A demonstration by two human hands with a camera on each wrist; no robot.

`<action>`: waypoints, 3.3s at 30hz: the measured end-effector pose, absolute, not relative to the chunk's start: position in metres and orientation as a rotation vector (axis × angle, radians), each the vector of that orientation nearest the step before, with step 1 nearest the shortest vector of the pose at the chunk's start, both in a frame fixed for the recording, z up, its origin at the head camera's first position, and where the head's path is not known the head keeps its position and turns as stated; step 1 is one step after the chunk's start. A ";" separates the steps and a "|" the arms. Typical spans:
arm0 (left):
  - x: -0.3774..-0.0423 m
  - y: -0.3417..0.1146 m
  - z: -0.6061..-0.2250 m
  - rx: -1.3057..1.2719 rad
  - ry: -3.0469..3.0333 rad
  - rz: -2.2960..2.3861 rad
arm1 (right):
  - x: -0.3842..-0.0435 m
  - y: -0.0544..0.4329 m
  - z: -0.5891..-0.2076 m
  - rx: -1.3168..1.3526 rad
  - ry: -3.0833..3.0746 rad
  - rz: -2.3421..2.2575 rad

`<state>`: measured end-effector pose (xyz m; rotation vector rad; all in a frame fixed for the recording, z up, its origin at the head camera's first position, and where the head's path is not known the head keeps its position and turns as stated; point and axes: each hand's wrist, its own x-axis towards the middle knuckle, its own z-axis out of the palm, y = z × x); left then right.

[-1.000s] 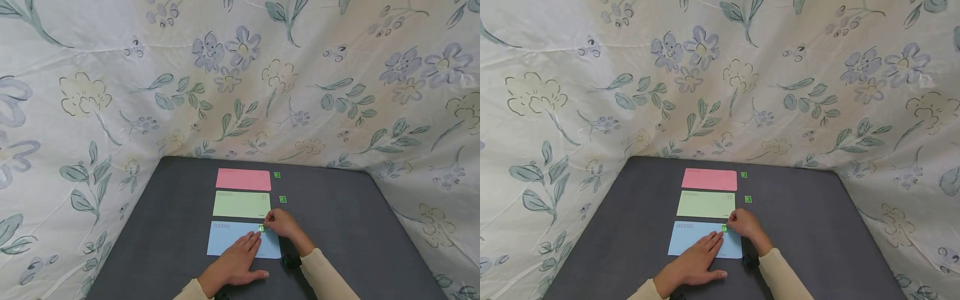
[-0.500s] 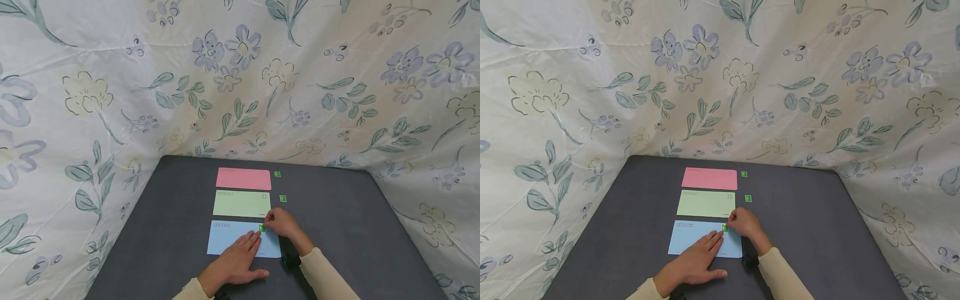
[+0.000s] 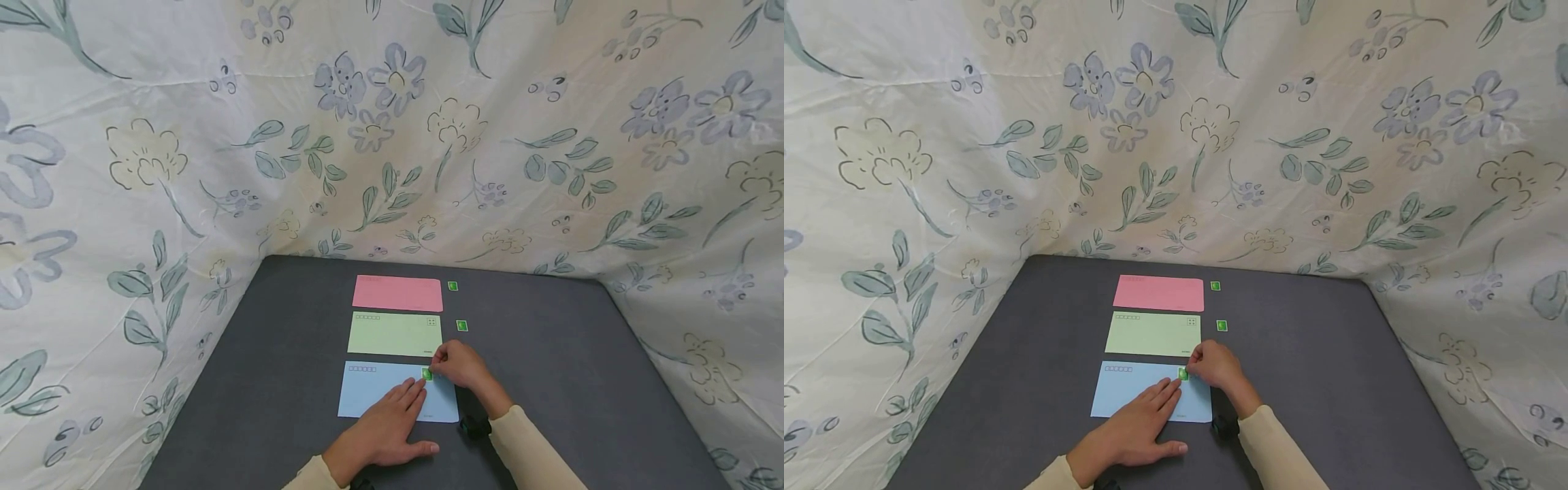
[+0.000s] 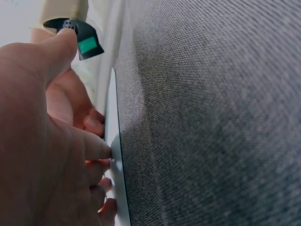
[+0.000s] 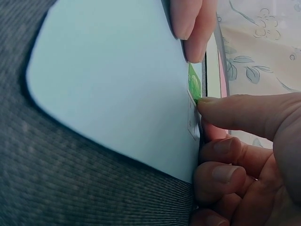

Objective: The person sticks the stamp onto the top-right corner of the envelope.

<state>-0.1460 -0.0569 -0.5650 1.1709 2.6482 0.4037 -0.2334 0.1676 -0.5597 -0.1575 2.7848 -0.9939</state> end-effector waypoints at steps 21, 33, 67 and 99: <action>-0.144 -0.058 -0.565 1.156 2.642 0.449 | -0.234 0.173 -0.565 -0.200 2.752 -1.079; -0.142 -0.056 -0.565 1.148 2.641 0.444 | -0.232 0.173 -0.563 -0.199 2.756 -1.085; -0.157 -0.061 -0.563 1.109 2.736 0.410 | -0.233 0.179 -0.566 -0.169 2.741 -1.152; -0.206 -0.069 -0.561 0.995 2.826 0.337 | -0.232 0.179 -0.568 -0.166 2.662 -1.215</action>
